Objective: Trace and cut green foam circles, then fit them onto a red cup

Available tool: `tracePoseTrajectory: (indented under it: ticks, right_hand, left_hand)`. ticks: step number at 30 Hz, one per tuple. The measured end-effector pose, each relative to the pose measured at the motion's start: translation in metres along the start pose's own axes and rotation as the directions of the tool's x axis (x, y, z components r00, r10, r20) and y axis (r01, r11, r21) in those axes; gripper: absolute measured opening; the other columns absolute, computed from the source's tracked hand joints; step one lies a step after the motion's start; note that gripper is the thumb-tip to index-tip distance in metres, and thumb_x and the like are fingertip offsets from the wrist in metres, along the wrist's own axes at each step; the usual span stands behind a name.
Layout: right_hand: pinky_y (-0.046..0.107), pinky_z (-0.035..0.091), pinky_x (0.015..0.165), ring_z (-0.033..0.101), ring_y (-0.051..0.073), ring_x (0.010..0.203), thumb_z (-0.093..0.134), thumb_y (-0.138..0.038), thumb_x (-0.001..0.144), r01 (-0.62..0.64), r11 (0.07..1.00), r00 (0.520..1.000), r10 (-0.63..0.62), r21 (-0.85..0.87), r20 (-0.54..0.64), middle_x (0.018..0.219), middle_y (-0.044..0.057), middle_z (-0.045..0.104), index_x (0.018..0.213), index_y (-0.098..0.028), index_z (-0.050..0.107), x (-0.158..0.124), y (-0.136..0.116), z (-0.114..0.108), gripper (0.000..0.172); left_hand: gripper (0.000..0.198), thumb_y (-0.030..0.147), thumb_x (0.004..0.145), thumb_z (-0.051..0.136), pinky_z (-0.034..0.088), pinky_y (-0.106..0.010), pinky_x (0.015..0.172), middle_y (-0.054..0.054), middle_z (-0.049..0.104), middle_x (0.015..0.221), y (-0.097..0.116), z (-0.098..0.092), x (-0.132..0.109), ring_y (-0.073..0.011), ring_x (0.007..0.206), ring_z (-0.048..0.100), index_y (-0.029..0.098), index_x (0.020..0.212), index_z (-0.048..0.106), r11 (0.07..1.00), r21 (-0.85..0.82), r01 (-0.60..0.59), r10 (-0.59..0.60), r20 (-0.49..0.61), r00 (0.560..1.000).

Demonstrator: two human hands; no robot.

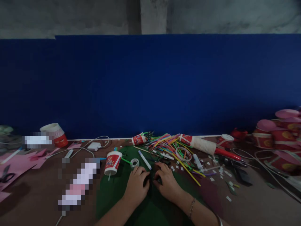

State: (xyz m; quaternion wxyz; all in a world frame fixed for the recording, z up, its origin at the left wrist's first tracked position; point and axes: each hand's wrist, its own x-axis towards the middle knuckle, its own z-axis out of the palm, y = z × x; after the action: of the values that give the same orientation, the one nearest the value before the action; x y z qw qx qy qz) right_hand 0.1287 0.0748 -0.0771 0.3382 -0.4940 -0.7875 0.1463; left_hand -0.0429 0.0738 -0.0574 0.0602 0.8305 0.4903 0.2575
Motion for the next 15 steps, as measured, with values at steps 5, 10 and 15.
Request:
tracePoseTrajectory:
  ticks: [5, 10, 15]
  right_hand:
    - [0.044, 0.035, 0.095, 0.042, 0.027, 0.117, 0.058, -0.009, 0.069, 0.009, 1.000, 1.000, -0.009, 0.003, -0.005, 0.120, 0.010, 0.050, 0.075, -0.019, 0.059, -0.0004, -0.0012, 0.0000, 0.012]
    - [0.046, 0.034, 0.098, 0.042, 0.028, 0.117, 0.057, -0.009, 0.068, 0.018, 0.999, 1.000, -0.017, 0.029, -0.014, 0.120, 0.012, 0.050, 0.088, -0.019, 0.059, -0.0006, -0.0013, -0.0002, 0.022]
    - [0.044, 0.034, 0.100, 0.042, 0.027, 0.117, 0.056, -0.008, 0.067, 0.046, 0.997, 0.999, -0.046, 0.058, -0.008, 0.120, 0.012, 0.050, 0.090, -0.018, 0.060, -0.0008, -0.0012, 0.0000, 0.025]
  left_hand:
    - [0.021, 0.007, 0.068, 0.054, 0.043, -0.038, 0.077, -0.005, 0.057, 0.088, 0.0006, 0.0014, -0.0006, -0.0221, 0.088, 0.050, 0.019, 0.083, 0.061, 1.000, -0.022, -0.010, 0.009, -0.033, 0.999]
    - [0.028, 0.009, 0.068, 0.054, 0.042, -0.040, 0.079, -0.006, 0.056, 0.095, 0.0013, 0.0042, -0.0032, -0.0239, 0.093, 0.049, 0.020, 0.093, 0.058, 1.000, -0.026, 0.010, -0.011, -0.045, 0.999]
    - [0.022, 0.003, 0.066, 0.050, 0.041, -0.038, 0.079, -0.005, 0.055, 0.092, 0.0059, 0.0041, -0.0032, -0.0220, 0.091, 0.049, 0.019, 0.080, 0.055, 0.997, -0.073, 0.022, -0.025, -0.046, 0.999]
